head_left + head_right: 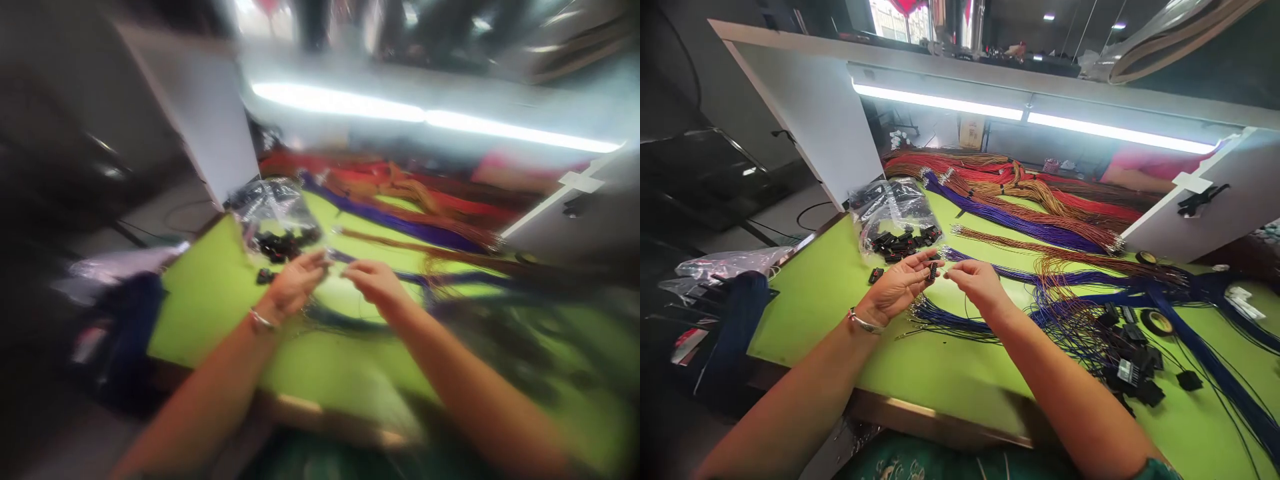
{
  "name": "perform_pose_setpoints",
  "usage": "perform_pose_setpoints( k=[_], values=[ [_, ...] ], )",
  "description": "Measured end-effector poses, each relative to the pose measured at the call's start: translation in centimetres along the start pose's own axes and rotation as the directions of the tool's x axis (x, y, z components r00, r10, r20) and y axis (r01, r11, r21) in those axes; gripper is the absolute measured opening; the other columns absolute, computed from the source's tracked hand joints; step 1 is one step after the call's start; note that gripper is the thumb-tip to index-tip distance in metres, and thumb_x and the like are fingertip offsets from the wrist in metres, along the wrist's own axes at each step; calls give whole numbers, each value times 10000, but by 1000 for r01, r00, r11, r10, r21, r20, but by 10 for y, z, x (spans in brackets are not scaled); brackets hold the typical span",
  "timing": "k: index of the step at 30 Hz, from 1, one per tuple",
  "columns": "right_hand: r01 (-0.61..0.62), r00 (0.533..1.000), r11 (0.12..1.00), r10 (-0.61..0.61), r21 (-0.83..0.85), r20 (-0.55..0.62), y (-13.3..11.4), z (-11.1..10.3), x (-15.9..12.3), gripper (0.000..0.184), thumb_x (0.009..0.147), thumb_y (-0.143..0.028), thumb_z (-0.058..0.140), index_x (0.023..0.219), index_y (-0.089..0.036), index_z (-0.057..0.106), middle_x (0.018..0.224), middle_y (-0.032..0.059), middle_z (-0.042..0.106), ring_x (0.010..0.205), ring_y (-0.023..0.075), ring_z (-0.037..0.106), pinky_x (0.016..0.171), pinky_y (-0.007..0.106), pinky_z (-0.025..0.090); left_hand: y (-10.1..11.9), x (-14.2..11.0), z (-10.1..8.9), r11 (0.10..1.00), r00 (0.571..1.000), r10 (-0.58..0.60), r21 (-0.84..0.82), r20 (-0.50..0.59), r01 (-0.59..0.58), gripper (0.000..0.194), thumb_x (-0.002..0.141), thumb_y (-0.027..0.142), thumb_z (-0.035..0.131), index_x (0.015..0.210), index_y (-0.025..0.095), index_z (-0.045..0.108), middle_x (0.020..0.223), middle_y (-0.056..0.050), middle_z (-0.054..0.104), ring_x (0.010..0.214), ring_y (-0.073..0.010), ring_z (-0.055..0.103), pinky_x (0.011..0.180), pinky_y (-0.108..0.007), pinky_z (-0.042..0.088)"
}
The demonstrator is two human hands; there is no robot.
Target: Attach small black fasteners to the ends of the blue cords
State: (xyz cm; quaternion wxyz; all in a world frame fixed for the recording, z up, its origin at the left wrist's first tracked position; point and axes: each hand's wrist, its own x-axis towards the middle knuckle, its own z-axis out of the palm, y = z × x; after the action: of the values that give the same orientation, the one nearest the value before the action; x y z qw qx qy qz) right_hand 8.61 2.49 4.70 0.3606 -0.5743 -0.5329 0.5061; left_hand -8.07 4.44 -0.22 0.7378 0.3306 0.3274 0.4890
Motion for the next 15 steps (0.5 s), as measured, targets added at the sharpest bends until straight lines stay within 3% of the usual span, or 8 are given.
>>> perform_pose_setpoints(
  k=[4, 7, 11, 15],
  values=[
    [96, 991, 980, -111, -174, -81, 27, -6, -1, 133, 631, -243, 585, 547, -141, 594, 492, -34, 481, 488, 65, 375, 476, 204, 299, -4, -2, 5, 994, 994, -104, 23, 14, 103, 362, 704, 74, 678, 1057, 153, 658, 1130, -108, 644, 758, -98, 629, 702, -222, 491],
    [179, 971, 948, -213, -263, -105, 41, -5, -3, 169, 656, -245, 540, 515, -152, 536, 486, -31, 464, 500, 74, 375, 491, 211, 304, -11, -1, 9, 991, 991, -131, 35, 1, 131, 325, 687, 81, 703, 1010, 105, 673, 1039, -124, 678, 774, -114, 639, 758, -237, 494],
    [246, 953, 935, -281, -254, -111, 49, -6, -4, 189, 698, -284, 523, 570, -152, 563, 525, -16, 493, 526, 86, 399, 507, 215, 321, -17, 0, 13, 982, 985, -167, 77, -33, 169, 337, 667, 97, 729, 999, 78, 673, 876, -105, 707, 758, -124, 650, 793, -241, 493],
    [206, 964, 958, -234, -199, -130, 48, -9, -4, 210, 712, -328, 549, 614, -149, 599, 576, 2, 534, 564, 97, 428, 516, 213, 344, -17, 0, 14, 983, 985, -168, 76, -27, 169, 361, 662, 110, 732, 1017, 99, 670, 854, -85, 708, 762, -132, 656, 808, -258, 499]
  ],
)
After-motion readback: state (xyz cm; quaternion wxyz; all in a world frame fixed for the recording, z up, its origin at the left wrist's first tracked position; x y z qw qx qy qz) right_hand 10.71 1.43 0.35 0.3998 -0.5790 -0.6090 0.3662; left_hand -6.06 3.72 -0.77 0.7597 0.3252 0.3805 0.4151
